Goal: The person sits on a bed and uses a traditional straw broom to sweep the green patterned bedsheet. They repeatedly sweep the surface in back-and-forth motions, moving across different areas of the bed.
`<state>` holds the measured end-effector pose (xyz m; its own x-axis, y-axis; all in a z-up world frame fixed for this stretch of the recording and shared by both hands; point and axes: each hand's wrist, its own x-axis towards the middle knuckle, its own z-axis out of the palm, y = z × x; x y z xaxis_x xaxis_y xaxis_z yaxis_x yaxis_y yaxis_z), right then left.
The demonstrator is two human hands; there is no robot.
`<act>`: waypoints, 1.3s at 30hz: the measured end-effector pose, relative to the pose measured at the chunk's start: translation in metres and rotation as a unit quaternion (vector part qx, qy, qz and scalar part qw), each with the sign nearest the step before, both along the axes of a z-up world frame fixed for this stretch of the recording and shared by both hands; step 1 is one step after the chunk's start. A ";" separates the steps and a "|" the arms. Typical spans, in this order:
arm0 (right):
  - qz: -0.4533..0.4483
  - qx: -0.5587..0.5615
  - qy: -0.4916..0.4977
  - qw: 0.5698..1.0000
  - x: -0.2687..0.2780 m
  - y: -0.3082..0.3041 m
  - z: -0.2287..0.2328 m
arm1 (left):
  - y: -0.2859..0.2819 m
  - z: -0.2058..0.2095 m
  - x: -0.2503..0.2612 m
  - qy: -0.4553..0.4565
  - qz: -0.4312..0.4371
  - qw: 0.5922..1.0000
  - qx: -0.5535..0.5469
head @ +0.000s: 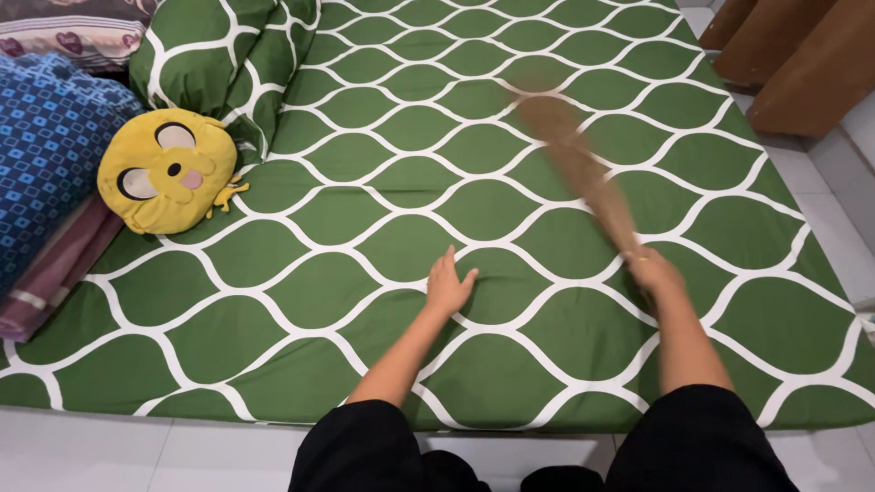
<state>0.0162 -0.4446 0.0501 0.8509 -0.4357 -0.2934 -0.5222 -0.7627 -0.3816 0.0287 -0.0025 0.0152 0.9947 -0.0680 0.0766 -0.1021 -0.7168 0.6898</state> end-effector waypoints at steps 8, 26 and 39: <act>-0.128 0.023 -0.193 0.973 0.019 0.063 0.015 | 0.010 -0.009 -0.017 -0.062 -0.082 0.975 0.198; -0.068 -0.015 -0.027 0.997 -0.010 0.016 0.004 | 0.004 -0.011 -0.035 -0.054 -0.124 0.965 0.226; -0.049 0.199 -0.268 0.941 0.008 0.090 0.026 | 0.001 0.011 -0.035 -0.033 -0.128 0.961 0.242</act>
<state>0.0239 -0.3551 0.0757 0.8844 -0.4666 0.0102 -0.2336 -0.4616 -0.8558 -0.0058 -0.0013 0.0264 0.9344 -0.3542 0.0371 -0.3508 -0.8976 0.2671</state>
